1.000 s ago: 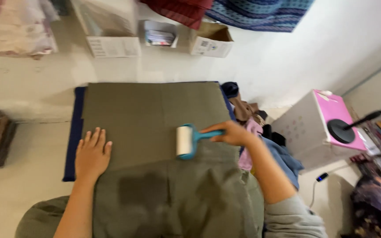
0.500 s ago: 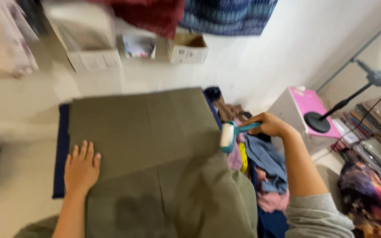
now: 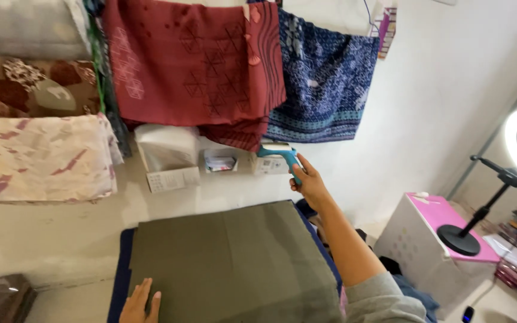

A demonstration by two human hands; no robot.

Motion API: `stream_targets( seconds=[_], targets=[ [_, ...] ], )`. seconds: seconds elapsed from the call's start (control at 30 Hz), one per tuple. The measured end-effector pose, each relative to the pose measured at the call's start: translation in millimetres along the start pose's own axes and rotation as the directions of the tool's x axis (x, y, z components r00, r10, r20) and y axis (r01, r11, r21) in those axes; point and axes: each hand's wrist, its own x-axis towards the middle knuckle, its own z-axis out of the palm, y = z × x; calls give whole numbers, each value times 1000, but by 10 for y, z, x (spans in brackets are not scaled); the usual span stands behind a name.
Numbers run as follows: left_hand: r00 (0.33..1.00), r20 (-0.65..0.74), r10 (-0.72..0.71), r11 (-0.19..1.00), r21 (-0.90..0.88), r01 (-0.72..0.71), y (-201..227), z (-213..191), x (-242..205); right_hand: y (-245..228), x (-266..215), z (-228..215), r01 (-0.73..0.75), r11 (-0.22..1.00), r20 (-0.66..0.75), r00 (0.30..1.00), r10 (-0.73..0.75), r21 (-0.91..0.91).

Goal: Using a lint roller to remove lint and debris from a piece of fabric

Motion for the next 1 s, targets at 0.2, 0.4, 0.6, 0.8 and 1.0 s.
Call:
stream_targets(
  seconds=[0.2,0.4,0.6,0.8,1.0],
  targets=[
    [987,-143,-72,807,-590,-27,240,-619,-259,371,-444,-96,-171,943,38,985,167,286],
    [975,2,-222,834,-518,191,-245,-672,-458,1794,-1321,-1072,-180,971,-203,968,146,-159],
    [921,71,-382,910,-144,388,-441,-887,-866,2464,-2125,-1714,-138,939,-435,900,-13,-315],
    [796,252,-551,834,169,525,-20,-1292,-958,2421,-2297,-1690,-428,900,-436,828,353,-84],
    [735,369,-569,817,148,558,-13,-1318,-1029,2602,-2295,-1821,-493,858,-317,845,431,-148]
  ],
)
